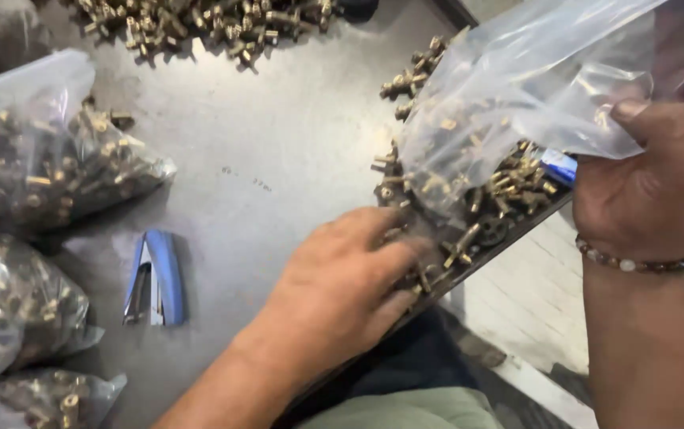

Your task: The person picks up brass plumbing-style fittings from a metal table and places them into plastic bags, sealing the bags by hand or with a stapler.

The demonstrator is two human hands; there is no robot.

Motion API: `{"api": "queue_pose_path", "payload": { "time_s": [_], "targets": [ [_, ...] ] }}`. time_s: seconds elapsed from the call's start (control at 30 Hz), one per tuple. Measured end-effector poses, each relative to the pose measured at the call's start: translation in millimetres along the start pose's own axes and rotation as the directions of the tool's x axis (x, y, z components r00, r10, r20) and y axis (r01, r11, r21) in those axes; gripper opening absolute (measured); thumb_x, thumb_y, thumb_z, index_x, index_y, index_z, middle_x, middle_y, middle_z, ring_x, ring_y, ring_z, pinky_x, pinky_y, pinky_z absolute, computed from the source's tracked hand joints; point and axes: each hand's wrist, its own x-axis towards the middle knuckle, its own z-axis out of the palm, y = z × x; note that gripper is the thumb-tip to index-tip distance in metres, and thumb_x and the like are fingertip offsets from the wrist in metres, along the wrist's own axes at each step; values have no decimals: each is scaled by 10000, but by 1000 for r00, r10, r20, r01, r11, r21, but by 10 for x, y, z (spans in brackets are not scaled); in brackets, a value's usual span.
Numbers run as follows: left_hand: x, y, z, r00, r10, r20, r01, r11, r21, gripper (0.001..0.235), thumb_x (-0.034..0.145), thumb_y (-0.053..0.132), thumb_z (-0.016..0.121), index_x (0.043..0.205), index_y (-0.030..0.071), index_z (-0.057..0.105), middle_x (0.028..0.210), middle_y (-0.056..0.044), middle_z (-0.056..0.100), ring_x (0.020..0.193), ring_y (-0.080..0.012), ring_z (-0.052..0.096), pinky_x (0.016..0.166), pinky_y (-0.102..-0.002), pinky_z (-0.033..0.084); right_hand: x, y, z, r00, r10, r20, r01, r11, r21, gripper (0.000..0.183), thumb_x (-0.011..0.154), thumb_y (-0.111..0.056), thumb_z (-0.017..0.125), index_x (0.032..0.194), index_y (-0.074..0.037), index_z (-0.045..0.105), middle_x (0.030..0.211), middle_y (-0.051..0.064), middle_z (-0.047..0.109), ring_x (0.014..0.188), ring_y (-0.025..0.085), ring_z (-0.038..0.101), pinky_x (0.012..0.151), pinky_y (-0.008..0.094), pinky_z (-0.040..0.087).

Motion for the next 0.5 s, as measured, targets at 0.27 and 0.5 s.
{"api": "queue_pose_path", "payload": {
  "time_s": [0.27, 0.5],
  "targets": [
    [-8, -86, -1, 919, -56, 390, 9, 993, 121, 140, 866, 278, 708, 901, 146, 738, 1073, -114, 629, 1074, -323, 576, 886, -481, 445, -219, 48, 563, 999, -37, 16, 40, 980, -193, 673, 946, 174, 527, 1580, 6, 374, 1538, 138, 514, 1122, 173, 589, 935, 275, 491],
    [-364, -319, -589, 908, -400, 127, 402, 916, 12, 338, 888, 258, 721, 1223, 212, 741, 1338, -93, 649, 966, -274, 716, 849, -378, 558, -430, 436, 398, 995, -48, 88, 74, 940, -333, 753, 955, 137, 527, 1667, 5, 318, 1598, 82, 448, 1419, 151, 500, 1236, 280, 412]
  ]
}}
